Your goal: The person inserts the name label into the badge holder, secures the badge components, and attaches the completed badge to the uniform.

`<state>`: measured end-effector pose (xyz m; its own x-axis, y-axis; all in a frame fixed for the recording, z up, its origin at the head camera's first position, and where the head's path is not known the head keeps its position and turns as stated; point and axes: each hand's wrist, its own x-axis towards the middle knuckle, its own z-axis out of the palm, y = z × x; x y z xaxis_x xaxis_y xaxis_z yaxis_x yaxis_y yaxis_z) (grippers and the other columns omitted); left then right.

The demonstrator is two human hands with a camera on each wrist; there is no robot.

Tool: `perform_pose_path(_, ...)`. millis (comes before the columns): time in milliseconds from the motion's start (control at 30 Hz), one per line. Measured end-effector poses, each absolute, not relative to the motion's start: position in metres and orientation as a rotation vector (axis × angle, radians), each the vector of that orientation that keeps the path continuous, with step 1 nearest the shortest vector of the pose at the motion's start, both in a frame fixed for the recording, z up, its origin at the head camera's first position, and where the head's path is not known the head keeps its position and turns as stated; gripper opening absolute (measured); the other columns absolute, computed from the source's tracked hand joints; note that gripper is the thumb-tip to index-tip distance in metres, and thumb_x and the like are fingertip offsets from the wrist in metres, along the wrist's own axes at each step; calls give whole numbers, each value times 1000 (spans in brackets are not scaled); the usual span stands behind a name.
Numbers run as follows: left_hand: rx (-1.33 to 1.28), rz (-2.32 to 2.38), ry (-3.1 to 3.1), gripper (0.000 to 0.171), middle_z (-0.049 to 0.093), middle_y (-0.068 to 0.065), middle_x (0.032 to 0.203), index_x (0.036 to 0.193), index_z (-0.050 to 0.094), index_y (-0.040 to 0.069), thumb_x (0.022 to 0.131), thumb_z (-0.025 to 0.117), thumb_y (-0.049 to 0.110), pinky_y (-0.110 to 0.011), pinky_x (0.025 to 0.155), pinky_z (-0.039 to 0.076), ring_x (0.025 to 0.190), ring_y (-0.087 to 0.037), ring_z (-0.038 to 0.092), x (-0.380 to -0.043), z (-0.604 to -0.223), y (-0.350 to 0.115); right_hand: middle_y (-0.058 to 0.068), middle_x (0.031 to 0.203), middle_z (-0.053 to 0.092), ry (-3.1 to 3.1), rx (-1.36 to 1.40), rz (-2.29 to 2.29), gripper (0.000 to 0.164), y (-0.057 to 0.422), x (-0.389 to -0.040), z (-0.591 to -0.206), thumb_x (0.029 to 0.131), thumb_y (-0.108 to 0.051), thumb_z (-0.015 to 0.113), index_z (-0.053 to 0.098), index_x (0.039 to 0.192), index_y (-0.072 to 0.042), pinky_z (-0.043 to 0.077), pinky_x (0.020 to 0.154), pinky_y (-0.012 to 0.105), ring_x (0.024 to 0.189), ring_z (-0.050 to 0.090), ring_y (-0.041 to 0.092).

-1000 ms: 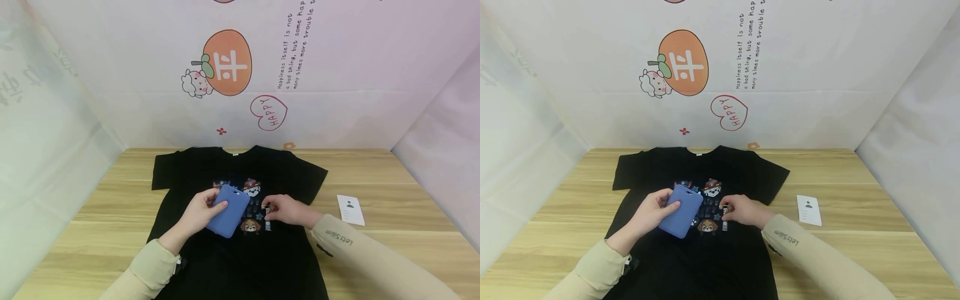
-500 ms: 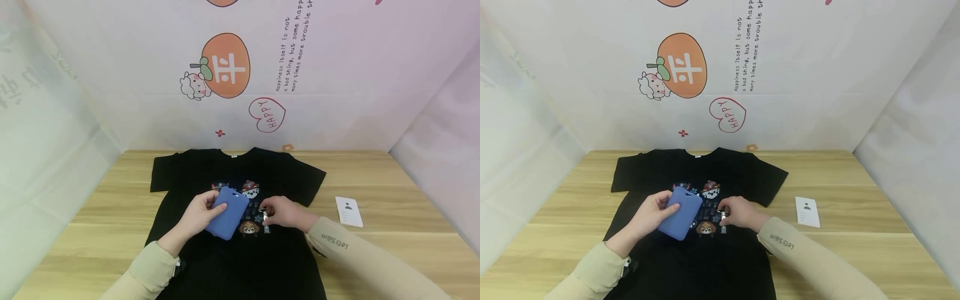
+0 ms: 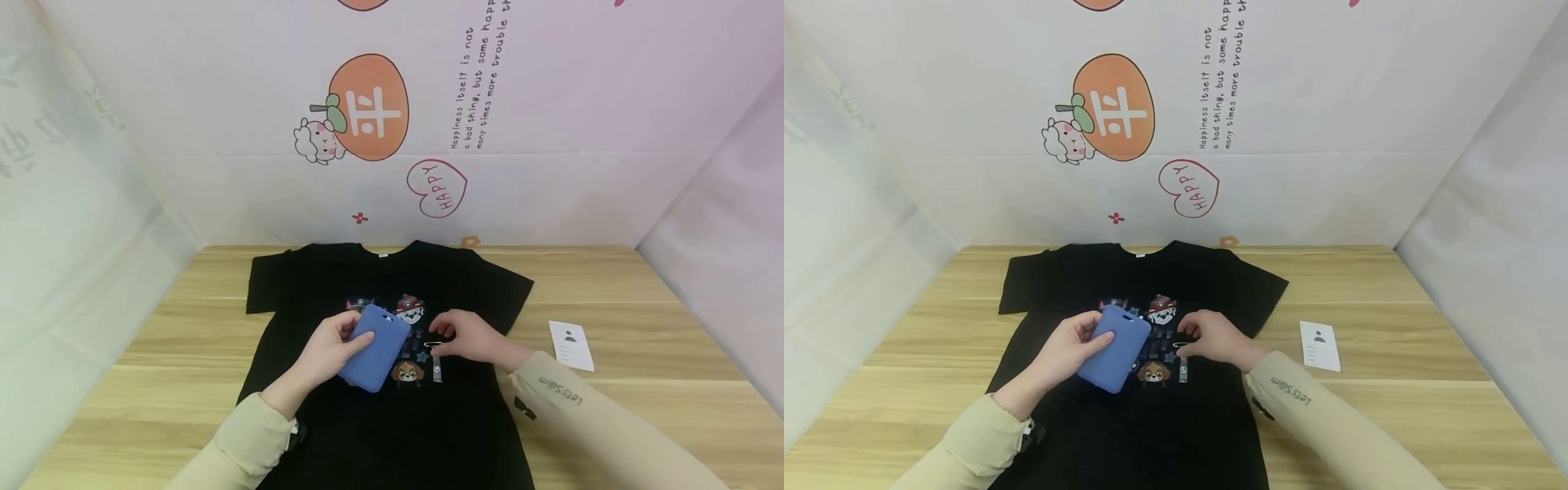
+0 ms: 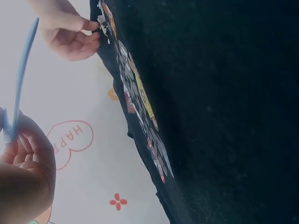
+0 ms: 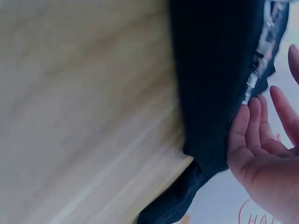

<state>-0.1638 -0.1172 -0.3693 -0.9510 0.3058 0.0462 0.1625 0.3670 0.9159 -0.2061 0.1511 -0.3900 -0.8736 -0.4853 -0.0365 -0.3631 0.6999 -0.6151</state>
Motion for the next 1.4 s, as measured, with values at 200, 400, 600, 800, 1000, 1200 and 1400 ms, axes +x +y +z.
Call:
perform_pose_path(200,467,1633,2479,20,68,-15,100,107,62,1,95,58,16,-36,79,54,85,-17,65,-164,-368,-114,12,98,64,2642,-671,-1148,28,161,-208,-379,84,-15,71,64,107,-2,51,76,32,86,60,17)
perform_pose_path(400,486,1611,2461,19,68,-16,101,106,61,1,95,57,16,-38,79,55,86,-19,65,-165,-367,-111,12,99,63,2560,-600,-1327,33,166,-207,-370,88,-16,67,60,114,1,50,79,30,88,58,18)
perform_pose_path(600,534,1569,2479,16,68,-12,90,99,62,2,94,59,17,-30,72,52,77,-14,62,-164,-366,-109,11,100,60,2400,-504,-1495,38,168,-202,-366,91,-17,63,54,120,6,55,83,30,91,58,22)
perform_pose_path(800,533,1584,2464,16,68,-13,89,97,62,2,93,61,17,-28,68,51,75,-14,62,-164,-367,-104,10,100,58,2283,-464,-1580,39,165,-195,-366,94,-16,59,50,123,8,55,84,31,96,59,30)
perform_pose_path(1000,545,1579,2478,14,68,-12,88,95,61,3,93,60,17,-28,69,51,74,-13,62,-165,-369,-100,10,100,59,2233,-551,-1601,38,158,-188,-364,94,-17,58,50,122,7,56,84,32,96,60,31)
perform_pose_path(1200,592,1558,2451,13,68,-9,88,96,63,5,93,61,17,-29,71,51,75,-13,62,-164,-368,-95,11,102,57,2190,-614,-1603,37,153,-182,-359,94,-17,59,50,123,4,55,82,28,91,58,23)
perform_pose_path(1400,639,1528,2393,13,67,-9,84,94,63,4,92,62,17,-29,69,50,72,-13,60,-163,-368,-91,14,105,56,2181,-714,-1599,38,147,-174,-357,93,-17,60,49,123,5,52,80,23,91,55,21)
